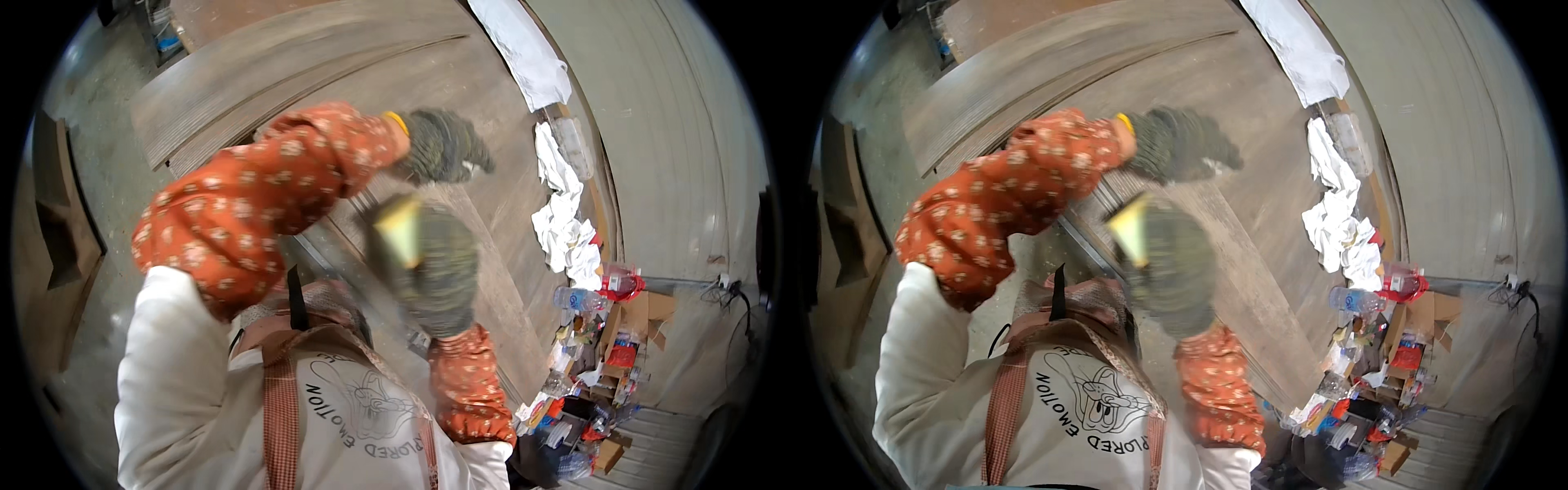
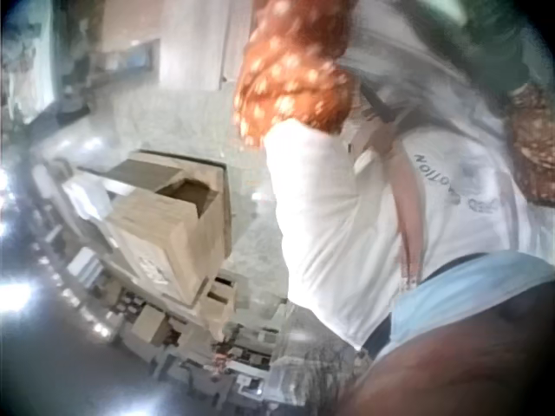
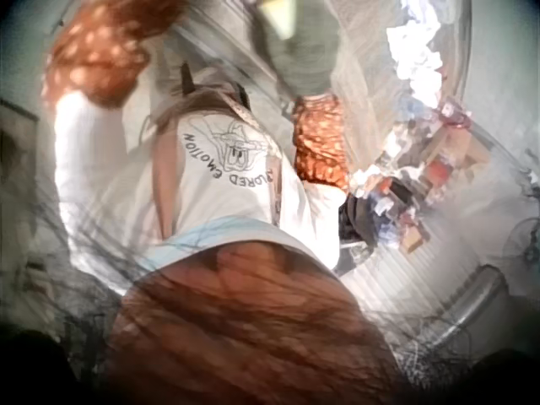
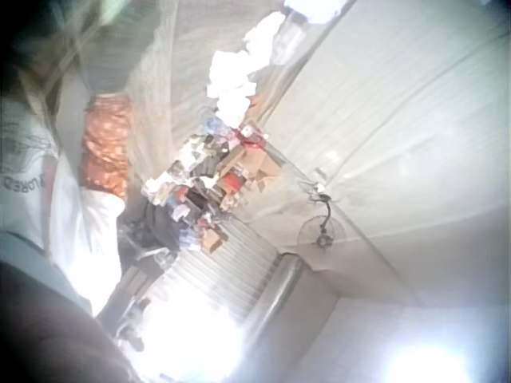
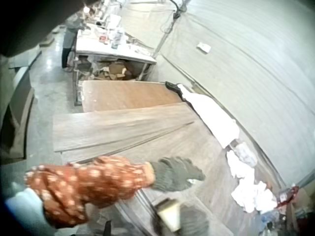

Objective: The person polishes wooden panels by hand using a yellow sponge and a white cloth, applying liquid from a bottle onto the cloth and then rubbing it across the surface of multiple panels one at a time.

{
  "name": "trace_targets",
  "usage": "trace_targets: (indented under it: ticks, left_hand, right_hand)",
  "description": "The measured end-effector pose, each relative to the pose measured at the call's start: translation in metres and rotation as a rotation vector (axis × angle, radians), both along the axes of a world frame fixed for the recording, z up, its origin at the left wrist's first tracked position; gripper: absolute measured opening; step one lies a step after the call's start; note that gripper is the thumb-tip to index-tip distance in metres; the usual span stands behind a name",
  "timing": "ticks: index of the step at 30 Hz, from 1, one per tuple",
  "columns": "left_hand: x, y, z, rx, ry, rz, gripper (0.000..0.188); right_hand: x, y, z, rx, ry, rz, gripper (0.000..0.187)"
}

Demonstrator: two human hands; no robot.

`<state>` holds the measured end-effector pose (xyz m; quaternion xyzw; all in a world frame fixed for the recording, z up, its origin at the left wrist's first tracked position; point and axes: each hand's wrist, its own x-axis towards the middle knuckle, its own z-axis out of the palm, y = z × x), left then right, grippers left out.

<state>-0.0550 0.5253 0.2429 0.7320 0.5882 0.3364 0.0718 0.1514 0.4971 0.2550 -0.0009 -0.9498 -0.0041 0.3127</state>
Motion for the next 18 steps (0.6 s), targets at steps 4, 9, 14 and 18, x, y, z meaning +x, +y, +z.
trace_targets:
  ticks: [4, 9, 14, 18]
  left_hand:
    - [0.014, 0.019, -0.035, -0.13, 0.4, -0.025, 0.031]
    - [-0.002, 0.009, -0.032, -0.17, 0.242, -0.084, 0.027]
    - [0.0, 0.016, -0.036, -0.077, 0.243, -0.168, 0.032]
    - [0.002, 0.026, -0.041, 0.045, 0.257, -0.27, 0.032]
  right_hand:
    - [-0.016, -0.022, -0.007, -0.055, -0.317, -0.116, 0.06]
    - [0.075, -0.016, -0.017, -0.138, -0.249, -0.305, 0.062]
    - [0.079, -0.013, -0.036, -0.191, -0.056, -0.215, 0.06]
    - [0.017, -0.024, -0.03, -0.27, -0.148, -0.265, 0.062]
